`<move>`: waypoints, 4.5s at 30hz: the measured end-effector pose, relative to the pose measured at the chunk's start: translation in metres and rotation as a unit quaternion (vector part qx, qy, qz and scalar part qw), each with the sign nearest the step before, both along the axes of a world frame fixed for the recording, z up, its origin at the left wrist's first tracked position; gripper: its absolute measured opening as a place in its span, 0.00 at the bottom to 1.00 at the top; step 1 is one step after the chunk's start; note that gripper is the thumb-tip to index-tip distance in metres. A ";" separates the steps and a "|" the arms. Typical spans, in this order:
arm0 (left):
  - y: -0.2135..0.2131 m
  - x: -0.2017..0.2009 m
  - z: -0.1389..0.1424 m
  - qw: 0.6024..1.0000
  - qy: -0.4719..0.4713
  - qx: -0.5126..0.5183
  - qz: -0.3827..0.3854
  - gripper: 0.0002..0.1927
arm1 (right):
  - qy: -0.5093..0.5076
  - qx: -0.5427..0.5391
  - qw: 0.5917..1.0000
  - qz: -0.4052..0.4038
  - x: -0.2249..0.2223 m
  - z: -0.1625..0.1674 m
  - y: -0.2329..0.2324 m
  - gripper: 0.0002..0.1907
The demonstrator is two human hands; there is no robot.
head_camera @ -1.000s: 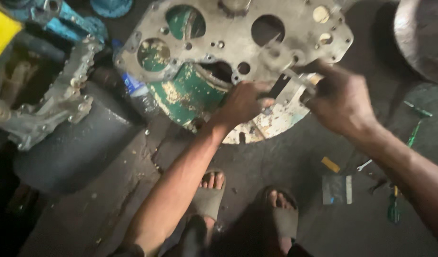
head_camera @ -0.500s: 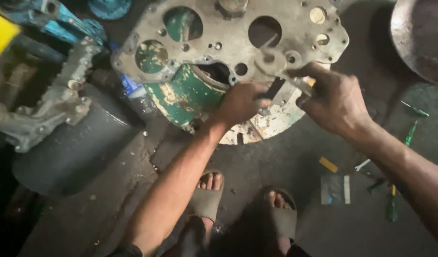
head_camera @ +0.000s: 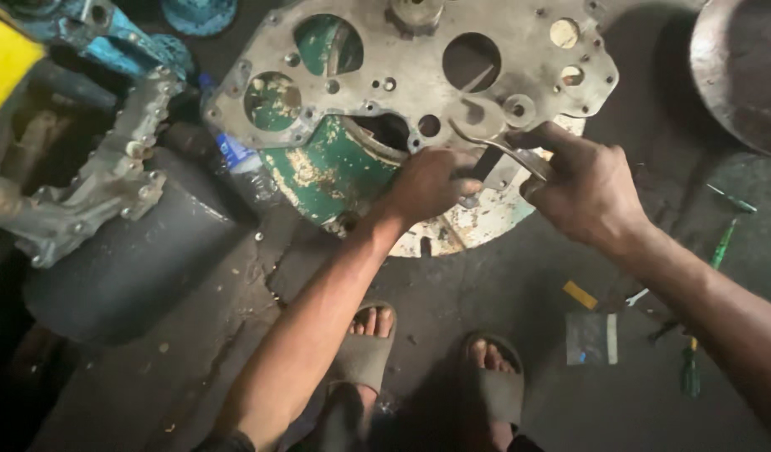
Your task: The person uses a wrench to tighten bolts on a large metal engine component resting on a workbench. The person repeatedly adjusts the wrench and repositions hands to secure fasteners around the component's perimeter.
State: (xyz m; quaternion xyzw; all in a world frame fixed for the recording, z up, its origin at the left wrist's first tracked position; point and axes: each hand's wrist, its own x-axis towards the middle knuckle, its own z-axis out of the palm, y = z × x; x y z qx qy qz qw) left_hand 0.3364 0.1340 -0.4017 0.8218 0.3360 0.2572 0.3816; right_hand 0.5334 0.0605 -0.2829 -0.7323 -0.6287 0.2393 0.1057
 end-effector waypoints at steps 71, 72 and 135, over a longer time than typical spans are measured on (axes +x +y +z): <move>0.002 -0.005 -0.007 0.999 -0.013 -0.040 -0.027 0.25 | 0.163 0.108 0.981 -0.004 -0.009 0.000 0.003 0.24; 0.002 -0.005 -0.006 0.998 -0.036 -0.055 -0.022 0.26 | 0.239 0.154 0.959 -0.002 -0.009 -0.001 0.003 0.23; -0.046 0.006 -0.057 0.953 -0.189 0.056 0.229 0.14 | -0.010 0.018 0.989 0.146 -0.042 0.046 0.040 0.27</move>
